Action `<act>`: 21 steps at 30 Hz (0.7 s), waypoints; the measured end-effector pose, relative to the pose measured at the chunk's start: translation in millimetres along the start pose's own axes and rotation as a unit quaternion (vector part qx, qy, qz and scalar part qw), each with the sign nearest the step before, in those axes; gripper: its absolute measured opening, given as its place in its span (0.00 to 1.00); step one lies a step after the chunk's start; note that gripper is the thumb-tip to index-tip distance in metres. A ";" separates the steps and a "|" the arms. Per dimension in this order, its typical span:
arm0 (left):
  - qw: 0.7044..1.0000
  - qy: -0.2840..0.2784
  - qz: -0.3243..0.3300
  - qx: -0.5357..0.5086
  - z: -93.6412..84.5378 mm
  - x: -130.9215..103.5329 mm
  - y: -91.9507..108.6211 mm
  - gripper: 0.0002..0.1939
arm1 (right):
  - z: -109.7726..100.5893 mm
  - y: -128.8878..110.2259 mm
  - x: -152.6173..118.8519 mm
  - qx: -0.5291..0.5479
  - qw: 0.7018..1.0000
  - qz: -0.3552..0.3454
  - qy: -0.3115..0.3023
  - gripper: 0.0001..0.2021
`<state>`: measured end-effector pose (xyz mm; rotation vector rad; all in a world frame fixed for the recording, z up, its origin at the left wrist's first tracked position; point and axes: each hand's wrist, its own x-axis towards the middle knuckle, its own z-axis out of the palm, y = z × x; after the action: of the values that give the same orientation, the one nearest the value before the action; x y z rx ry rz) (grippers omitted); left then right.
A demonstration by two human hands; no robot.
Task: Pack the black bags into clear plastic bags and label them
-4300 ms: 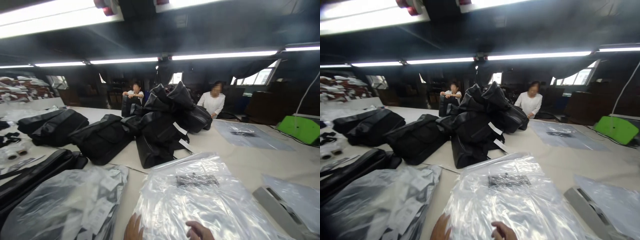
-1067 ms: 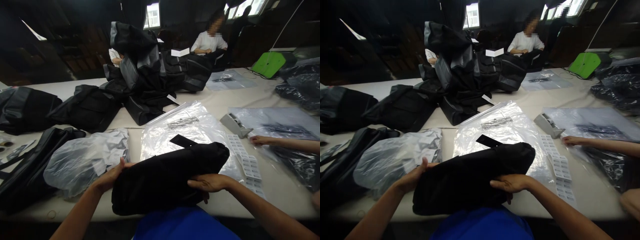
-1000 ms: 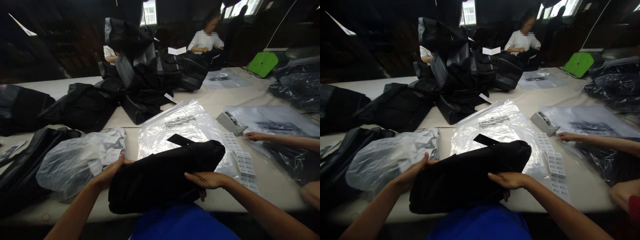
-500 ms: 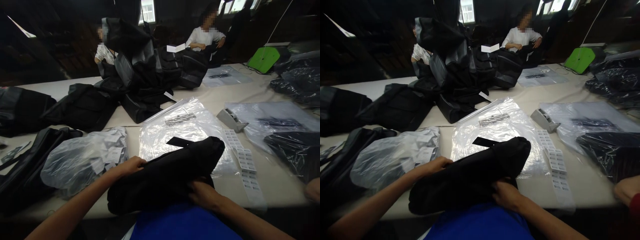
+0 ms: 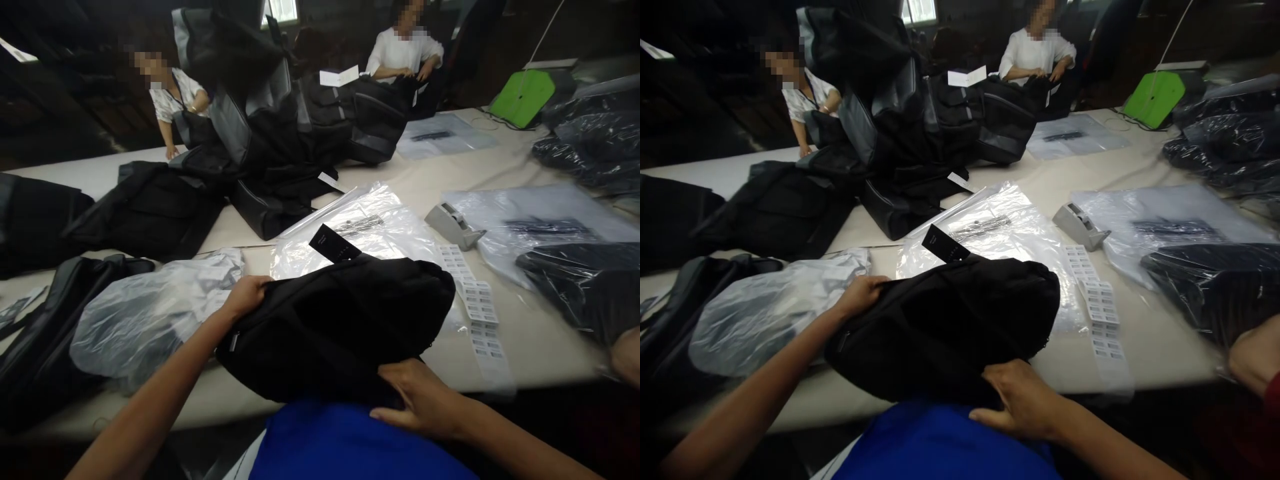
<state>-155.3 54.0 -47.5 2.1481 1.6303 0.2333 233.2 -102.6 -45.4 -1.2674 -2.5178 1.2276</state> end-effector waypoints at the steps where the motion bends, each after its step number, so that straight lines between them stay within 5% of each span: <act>1: 1.000 -0.017 0.013 0.008 0.0 1.4 7.0 0.19 | -6.4 3.4 -1.6 0.011 1.000 0.017 -0.006 0.21; 4: 0.996 -0.048 0.040 0.067 0.1 0.5 31.3 0.20 | -28.3 15.4 -11.1 0.038 0.999 0.025 -0.006 0.24; 6: 0.993 -0.045 0.039 0.105 -0.1 -4.2 44.8 0.20 | -43.5 22.7 -19.2 0.063 0.996 0.006 0.063 0.19; 9: 0.992 -0.020 0.019 0.122 -1.4 -17.8 59.4 0.20 | -64.6 31.3 -28.1 0.048 0.950 0.033 0.307 0.13; 11: 0.992 0.000 0.014 0.125 -3.0 -30.4 68.5 0.20 | -76.6 35.5 -30.9 -0.025 0.877 0.062 0.475 0.11; 13: 0.992 0.016 0.019 0.127 -4.9 -43.6 79.0 0.21 | -87.3 38.0 -33.1 -0.101 0.816 0.063 0.566 0.15; 14: 0.991 0.023 0.024 0.126 -5.7 -49.4 84.8 0.21 | -92.4 38.5 -34.5 -0.121 0.806 0.055 0.577 0.19; 16: 0.991 0.036 0.034 0.126 -6.4 -58.0 95.8 0.21 | -102.3 38.2 -38.0 -0.105 0.842 0.032 0.528 0.25; 19: 0.986 0.060 0.045 0.151 -4.0 -61.6 106.0 0.21 | -116.2 34.2 -40.7 0.002 0.938 0.027 0.345 0.25; 21: 0.980 0.075 0.052 0.178 0.0 -60.6 105.2 0.21 | -124.5 28.8 -37.9 0.055 0.967 0.056 0.244 0.23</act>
<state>-81.1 -26.1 5.5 2.5417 1.7526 0.1454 324.5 -41.5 30.0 -1.4817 -2.0282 0.9129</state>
